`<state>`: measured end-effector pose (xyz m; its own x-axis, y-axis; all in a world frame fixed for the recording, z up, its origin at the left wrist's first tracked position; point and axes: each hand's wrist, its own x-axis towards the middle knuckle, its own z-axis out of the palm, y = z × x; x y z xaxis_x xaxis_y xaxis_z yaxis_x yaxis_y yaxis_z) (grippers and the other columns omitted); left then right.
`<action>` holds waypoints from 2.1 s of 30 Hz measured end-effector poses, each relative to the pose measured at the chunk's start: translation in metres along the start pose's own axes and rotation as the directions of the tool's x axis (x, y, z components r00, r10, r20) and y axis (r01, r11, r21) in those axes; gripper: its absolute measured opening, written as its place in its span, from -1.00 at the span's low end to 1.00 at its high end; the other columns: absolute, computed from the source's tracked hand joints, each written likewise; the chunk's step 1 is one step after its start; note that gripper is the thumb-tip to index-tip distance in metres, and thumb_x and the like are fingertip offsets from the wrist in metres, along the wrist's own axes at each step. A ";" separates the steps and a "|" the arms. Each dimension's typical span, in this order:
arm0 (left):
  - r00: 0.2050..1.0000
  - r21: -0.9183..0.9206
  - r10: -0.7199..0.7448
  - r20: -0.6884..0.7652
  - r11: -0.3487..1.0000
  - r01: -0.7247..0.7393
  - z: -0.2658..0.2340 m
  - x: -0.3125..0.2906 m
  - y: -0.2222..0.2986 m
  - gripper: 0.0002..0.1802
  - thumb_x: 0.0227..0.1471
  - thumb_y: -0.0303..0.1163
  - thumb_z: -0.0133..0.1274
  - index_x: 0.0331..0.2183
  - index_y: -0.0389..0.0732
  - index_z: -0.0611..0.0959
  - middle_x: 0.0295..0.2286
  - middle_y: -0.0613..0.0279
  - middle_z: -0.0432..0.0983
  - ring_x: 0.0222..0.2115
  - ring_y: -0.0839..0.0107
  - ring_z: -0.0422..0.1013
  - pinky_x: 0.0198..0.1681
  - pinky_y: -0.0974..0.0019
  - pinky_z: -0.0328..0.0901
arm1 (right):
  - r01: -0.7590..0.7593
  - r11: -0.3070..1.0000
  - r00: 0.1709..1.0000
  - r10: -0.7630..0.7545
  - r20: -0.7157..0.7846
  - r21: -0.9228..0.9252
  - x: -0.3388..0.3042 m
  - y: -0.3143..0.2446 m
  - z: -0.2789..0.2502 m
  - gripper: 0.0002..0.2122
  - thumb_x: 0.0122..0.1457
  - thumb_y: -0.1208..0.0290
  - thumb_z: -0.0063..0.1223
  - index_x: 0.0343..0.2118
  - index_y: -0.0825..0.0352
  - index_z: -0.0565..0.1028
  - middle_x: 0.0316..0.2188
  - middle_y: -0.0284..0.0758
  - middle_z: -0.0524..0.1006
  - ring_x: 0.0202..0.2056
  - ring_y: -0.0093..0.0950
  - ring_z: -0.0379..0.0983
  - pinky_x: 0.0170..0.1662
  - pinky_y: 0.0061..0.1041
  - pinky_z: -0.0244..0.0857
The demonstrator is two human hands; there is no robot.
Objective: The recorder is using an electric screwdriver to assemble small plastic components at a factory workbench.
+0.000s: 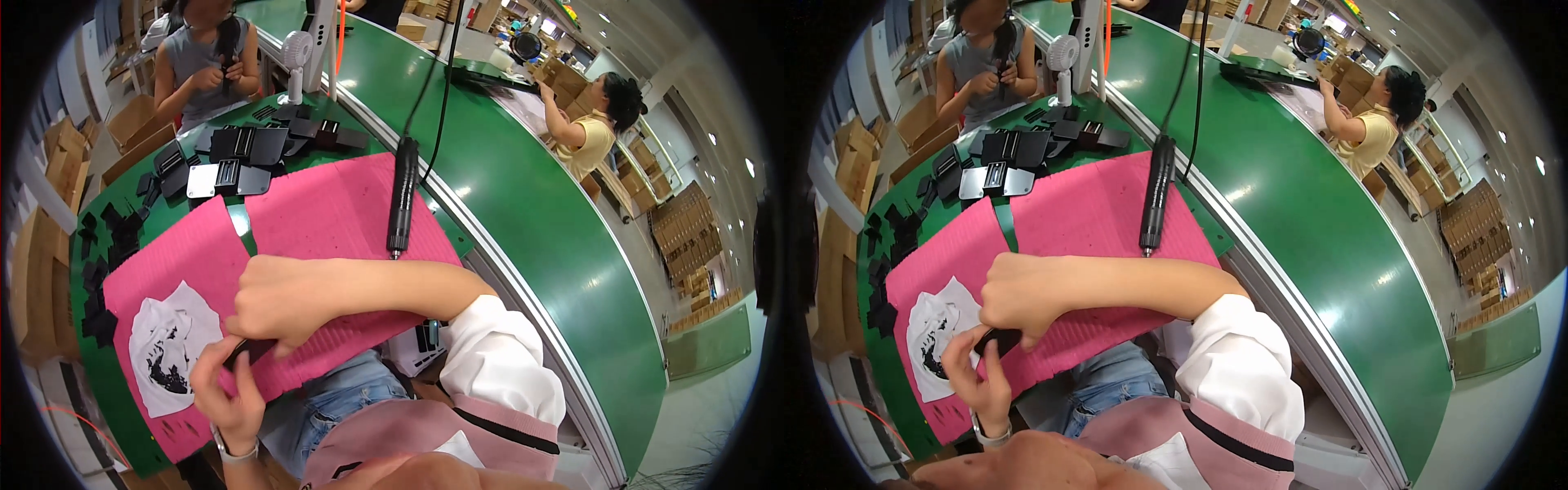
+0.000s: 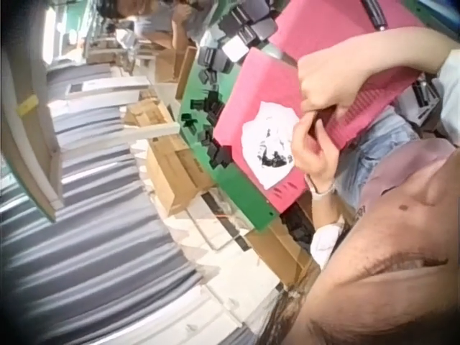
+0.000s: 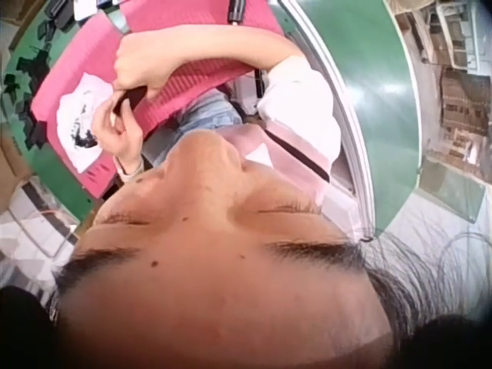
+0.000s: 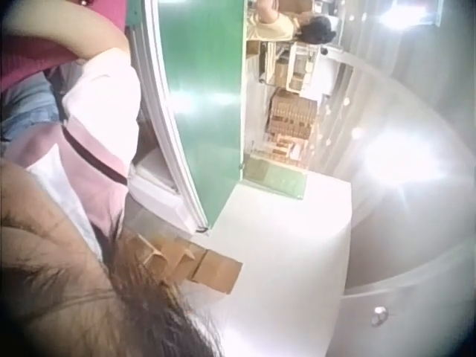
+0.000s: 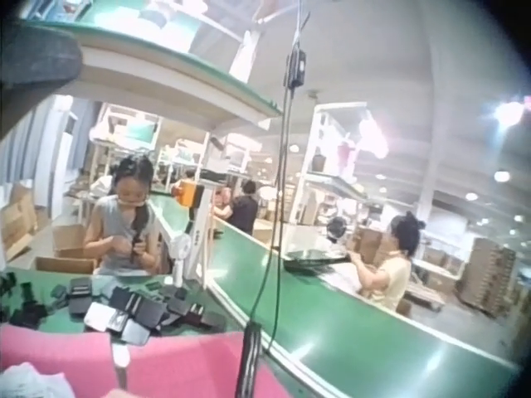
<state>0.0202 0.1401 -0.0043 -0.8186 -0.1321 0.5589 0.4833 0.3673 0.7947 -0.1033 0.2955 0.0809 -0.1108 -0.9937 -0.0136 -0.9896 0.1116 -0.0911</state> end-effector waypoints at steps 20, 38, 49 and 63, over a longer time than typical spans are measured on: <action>0.491 -0.517 -0.463 -0.738 0.855 0.029 -0.116 -0.067 0.024 -0.41 0.00 -0.03 0.08 -0.10 -0.33 0.47 -0.28 0.24 0.49 -0.32 0.43 0.42 -0.25 0.44 0.31 | 0.254 0.541 0.828 0.306 -0.469 0.802 0.016 -0.024 -0.011 -0.66 0.19 0.24 -0.17 -0.24 0.45 0.51 -0.24 -0.16 0.55 -0.23 -0.36 0.50 -0.21 -0.48 0.36; -0.110 -0.309 -0.289 -0.951 0.899 0.310 -0.285 -0.268 -0.089 -0.70 0.10 -0.35 -0.02 -0.13 -0.26 0.51 -0.25 0.17 0.50 -0.21 0.40 0.41 -0.12 0.35 0.27 | -0.598 0.802 0.769 0.576 -0.277 0.008 0.088 0.195 0.050 -0.28 -0.30 0.47 0.20 0.09 0.20 0.25 -0.16 -0.05 0.44 -0.11 -0.12 0.39 -0.06 -0.27 0.30; 0.898 -0.175 -0.304 -0.317 0.950 0.260 -0.121 0.005 -0.024 -0.46 -0.02 -0.44 0.10 0.02 -0.24 0.32 -0.20 0.16 0.40 -0.20 0.43 0.41 -0.22 0.42 0.29 | -0.262 0.965 0.652 0.171 -0.738 -0.008 0.108 0.065 0.001 -0.36 -0.35 0.65 0.16 -0.04 0.31 0.32 -0.22 -0.16 0.42 -0.15 -0.15 0.35 -0.11 -0.29 0.27; 0.653 -0.544 -0.402 -0.641 0.839 -0.018 -0.166 0.010 -0.046 -0.69 0.23 -0.30 -0.17 -0.08 -0.28 0.43 -0.25 0.30 0.46 -0.28 0.57 0.41 -0.20 0.48 0.32 | 0.220 0.829 0.875 0.065 -0.479 0.514 0.245 0.002 0.009 -0.60 -0.01 0.49 0.10 -0.04 0.34 0.40 -0.23 -0.27 0.52 -0.32 -0.45 0.45 -0.24 -0.50 0.34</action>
<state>0.0413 -0.0310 0.0037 -0.5301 -0.8246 0.1976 0.5890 -0.1904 0.7854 -0.1317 0.0526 0.0682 -0.2055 -0.8643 0.4592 -0.7972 -0.1243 -0.5907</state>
